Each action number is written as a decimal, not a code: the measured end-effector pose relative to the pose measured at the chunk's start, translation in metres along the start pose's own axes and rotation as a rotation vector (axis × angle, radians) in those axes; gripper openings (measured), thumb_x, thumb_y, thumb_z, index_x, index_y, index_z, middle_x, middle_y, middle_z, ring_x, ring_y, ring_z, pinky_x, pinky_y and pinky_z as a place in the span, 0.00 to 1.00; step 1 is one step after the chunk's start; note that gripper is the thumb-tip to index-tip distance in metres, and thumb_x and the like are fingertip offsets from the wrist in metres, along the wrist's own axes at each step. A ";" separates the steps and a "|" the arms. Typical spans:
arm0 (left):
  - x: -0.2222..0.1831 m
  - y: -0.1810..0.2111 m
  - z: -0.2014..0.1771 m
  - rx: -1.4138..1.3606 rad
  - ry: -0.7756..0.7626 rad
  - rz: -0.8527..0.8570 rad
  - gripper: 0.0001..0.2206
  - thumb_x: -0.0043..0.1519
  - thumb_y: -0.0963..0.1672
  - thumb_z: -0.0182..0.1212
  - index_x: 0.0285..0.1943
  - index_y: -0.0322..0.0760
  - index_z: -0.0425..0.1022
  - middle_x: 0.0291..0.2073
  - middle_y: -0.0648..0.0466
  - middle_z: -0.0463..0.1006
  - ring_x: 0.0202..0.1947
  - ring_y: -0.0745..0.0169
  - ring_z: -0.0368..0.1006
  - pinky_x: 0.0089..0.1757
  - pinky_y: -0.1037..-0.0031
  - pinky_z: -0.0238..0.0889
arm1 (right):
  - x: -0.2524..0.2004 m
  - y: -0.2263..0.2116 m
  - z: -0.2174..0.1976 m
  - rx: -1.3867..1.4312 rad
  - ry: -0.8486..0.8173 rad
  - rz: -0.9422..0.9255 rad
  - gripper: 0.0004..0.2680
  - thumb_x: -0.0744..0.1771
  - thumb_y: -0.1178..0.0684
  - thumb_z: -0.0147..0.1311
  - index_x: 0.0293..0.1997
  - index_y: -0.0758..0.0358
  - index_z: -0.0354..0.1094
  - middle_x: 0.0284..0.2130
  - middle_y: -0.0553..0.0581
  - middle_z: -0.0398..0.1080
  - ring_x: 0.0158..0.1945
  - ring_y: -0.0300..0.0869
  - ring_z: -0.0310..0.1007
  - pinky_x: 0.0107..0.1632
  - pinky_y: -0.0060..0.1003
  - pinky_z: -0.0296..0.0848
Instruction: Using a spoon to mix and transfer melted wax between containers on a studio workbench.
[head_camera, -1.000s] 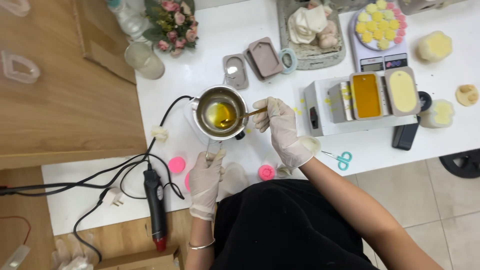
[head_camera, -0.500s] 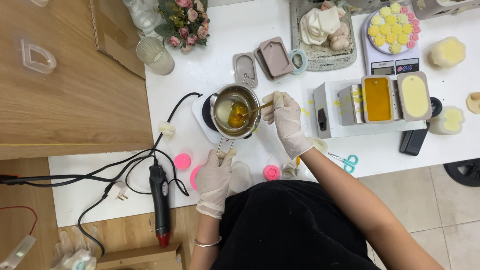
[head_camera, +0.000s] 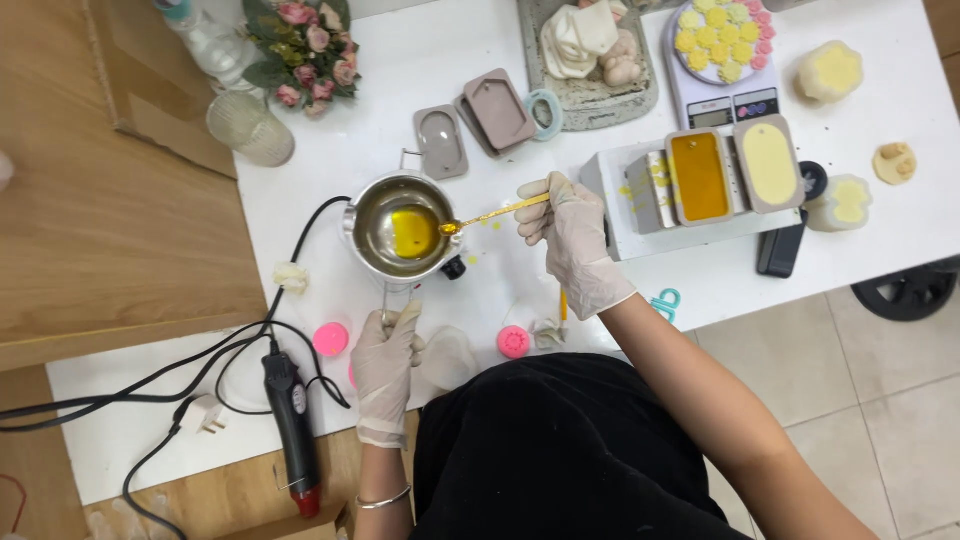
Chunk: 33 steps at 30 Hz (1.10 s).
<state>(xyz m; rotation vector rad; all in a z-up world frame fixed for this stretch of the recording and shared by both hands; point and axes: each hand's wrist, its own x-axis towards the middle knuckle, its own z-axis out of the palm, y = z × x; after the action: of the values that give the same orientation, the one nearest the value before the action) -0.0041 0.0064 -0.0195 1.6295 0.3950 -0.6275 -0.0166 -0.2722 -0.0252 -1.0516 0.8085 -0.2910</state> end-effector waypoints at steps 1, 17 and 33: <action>0.000 0.001 0.001 0.003 -0.015 -0.004 0.13 0.61 0.47 0.68 0.32 0.35 0.69 0.18 0.58 0.70 0.17 0.74 0.62 0.22 0.81 0.56 | -0.004 -0.008 -0.008 -0.001 0.016 -0.003 0.16 0.73 0.46 0.41 0.40 0.71 0.71 0.22 0.60 0.72 0.20 0.41 0.69 0.24 0.34 0.69; 0.002 -0.002 0.001 0.119 0.048 -0.026 0.13 0.63 0.48 0.65 0.35 0.36 0.71 0.19 0.58 0.71 0.16 0.74 0.60 0.21 0.81 0.53 | -0.032 -0.108 -0.175 -0.004 0.253 -0.216 0.14 0.76 0.48 0.40 0.42 0.66 0.69 0.23 0.57 0.70 0.22 0.41 0.66 0.28 0.34 0.67; -0.003 -0.003 0.020 0.192 0.192 -0.036 0.15 0.62 0.50 0.67 0.34 0.36 0.69 0.20 0.57 0.72 0.17 0.72 0.62 0.23 0.80 0.56 | -0.027 -0.128 -0.237 -0.187 0.237 -0.262 0.14 0.77 0.48 0.39 0.43 0.67 0.68 0.26 0.57 0.71 0.23 0.39 0.67 0.29 0.31 0.69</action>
<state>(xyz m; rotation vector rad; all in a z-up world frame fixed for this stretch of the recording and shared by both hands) -0.0117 -0.0127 -0.0217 1.8777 0.5178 -0.5507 -0.1841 -0.4751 0.0381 -1.3180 0.9230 -0.5792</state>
